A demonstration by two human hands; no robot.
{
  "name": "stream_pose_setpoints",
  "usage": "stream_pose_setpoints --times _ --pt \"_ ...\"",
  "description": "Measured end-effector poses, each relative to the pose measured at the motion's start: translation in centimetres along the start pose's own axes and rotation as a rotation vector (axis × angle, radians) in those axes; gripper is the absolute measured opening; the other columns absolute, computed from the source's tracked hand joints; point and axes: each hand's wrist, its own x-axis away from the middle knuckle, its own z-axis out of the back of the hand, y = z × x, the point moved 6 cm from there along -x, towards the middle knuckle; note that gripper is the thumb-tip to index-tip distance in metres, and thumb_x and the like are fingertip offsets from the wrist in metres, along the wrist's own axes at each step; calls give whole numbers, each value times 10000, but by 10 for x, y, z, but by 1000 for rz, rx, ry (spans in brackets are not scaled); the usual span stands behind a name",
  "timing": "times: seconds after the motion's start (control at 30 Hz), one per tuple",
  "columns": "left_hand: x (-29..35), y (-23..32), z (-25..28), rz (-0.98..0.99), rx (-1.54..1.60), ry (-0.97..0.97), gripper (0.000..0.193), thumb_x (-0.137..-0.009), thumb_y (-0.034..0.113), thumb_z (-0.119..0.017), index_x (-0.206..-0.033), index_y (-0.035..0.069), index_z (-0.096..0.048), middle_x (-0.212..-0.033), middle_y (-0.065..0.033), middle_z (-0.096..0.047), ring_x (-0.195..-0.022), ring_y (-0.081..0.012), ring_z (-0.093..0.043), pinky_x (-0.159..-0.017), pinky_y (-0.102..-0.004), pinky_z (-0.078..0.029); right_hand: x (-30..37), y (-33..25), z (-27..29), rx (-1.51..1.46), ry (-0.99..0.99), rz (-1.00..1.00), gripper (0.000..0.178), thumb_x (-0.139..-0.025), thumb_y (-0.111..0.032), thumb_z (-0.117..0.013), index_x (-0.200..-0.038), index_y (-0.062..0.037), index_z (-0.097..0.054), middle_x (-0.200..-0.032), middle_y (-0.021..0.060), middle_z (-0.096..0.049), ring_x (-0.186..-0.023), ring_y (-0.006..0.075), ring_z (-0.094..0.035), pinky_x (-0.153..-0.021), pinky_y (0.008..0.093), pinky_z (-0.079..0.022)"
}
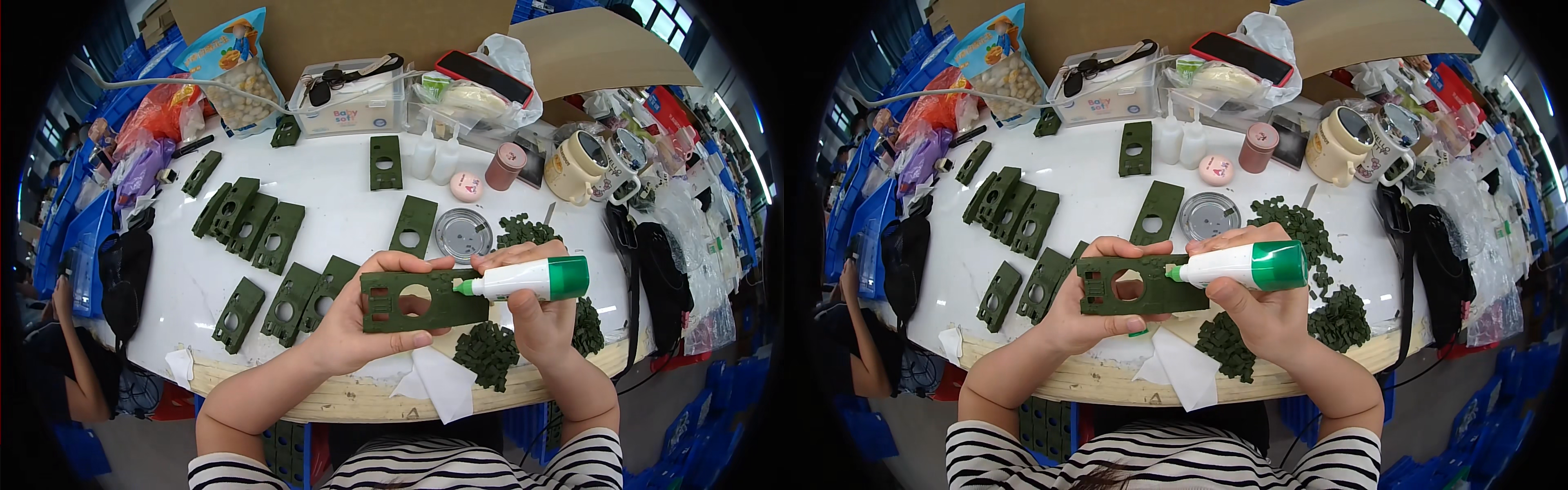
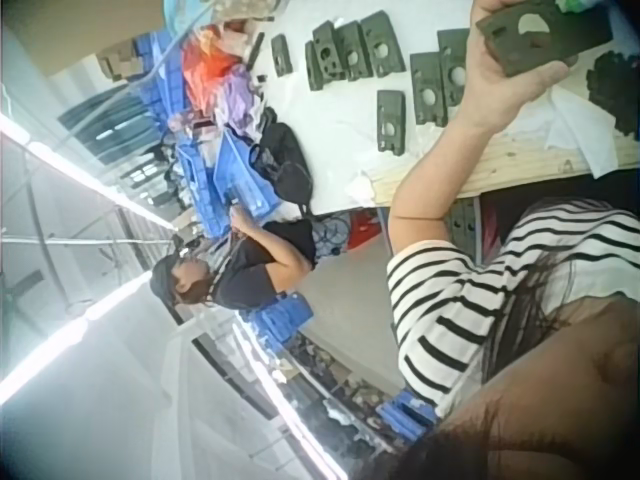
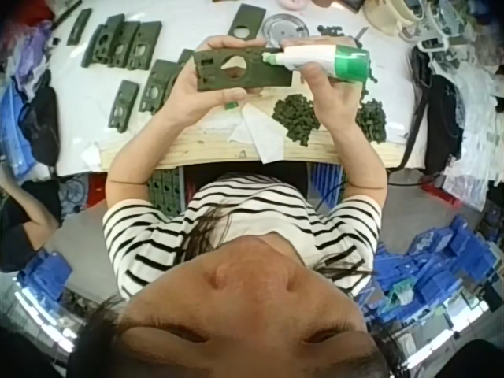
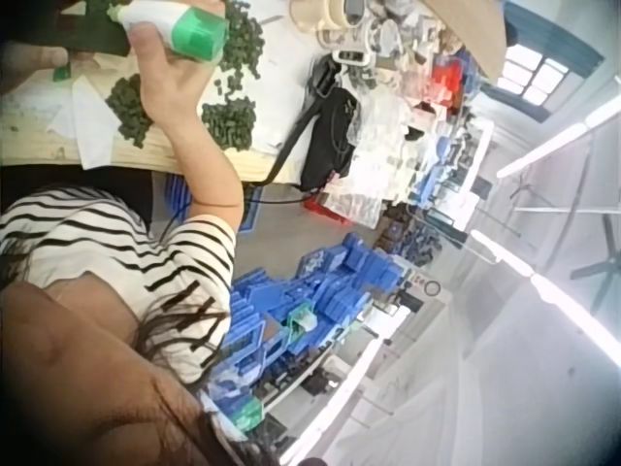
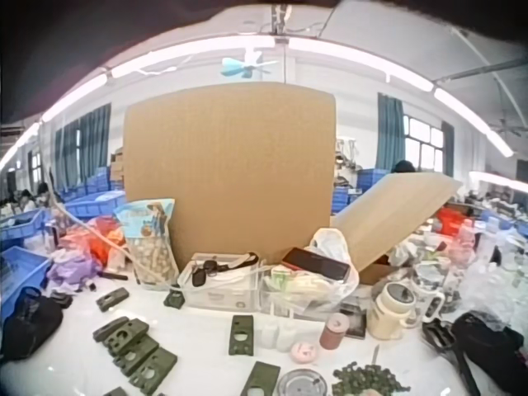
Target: Applying glue to toy tank parts and assembling them on a factory workbench.
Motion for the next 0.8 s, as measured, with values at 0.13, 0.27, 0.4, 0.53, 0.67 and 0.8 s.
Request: stream_pose_setpoints --times 0.13,0.27,0.4,0.53,0.67,0.8 --pt "0 0 -1 -3 0 0 534 -784 -87 -633 -1228 51 -371 -1416 -162 -337 -1117 -199 -533 -935 -368 -506 1 -1 0 -17 10 -17 307 -860 -112 -645 -1067 -6 -444 -1034 174 -590 -1022 237 -579 -880 354 -475" --pt "-1 0 0 -2 8 -2 532 -783 -86 -635 -1226 50 -372 -1417 -165 -335 -1117 -202 -533 -935 -371 -506 1 1 0 -30 2 -20 313 -862 -113 -643 -1075 -5 -440 -1038 174 -586 -1022 231 -578 -880 352 -477" --pt "-1 0 -1 -6 -5 -6 532 -783 -88 -634 -1225 50 -373 -1416 -166 -336 -1119 -202 -532 -935 -373 -506 1 1 0 -29 10 -32 314 -861 -119 -646 -1068 -5 -439 -1041 175 -585 -1013 228 -579 -879 349 -476" --pt "-1 0 -1 -6 0 -2 530 -783 -89 -633 -1223 53 -374 -1415 -166 -337 -1119 -203 -531 -934 -374 -506 1 0 0 -5 10 -19 307 -860 -124 -649 -1052 -4 -442 -1045 176 -586 -1006 223 -582 -873 345 -477" --pt "0 1 0 -2 16 9 529 -781 -88 -634 -1220 51 -374 -1414 -168 -339 -1132 -209 -525 -933 -378 -506 1 1 1 -27 41 -25 296 -875 -170 -638 -1031 0 -453 -1016 173 -601 -975 224 -598 -854 346 -487" --pt "0 0 0 26 86 -15 546 -788 -46 -649 -1245 42 -362 -1388 -178 -374 -1144 -211 -519 -909 -365 -512 1 4 9 -94 140 -79 369 -878 -327 -610 -1007 -19 -451 -961 154 -608 -944 236 -607 -867 378 -478"
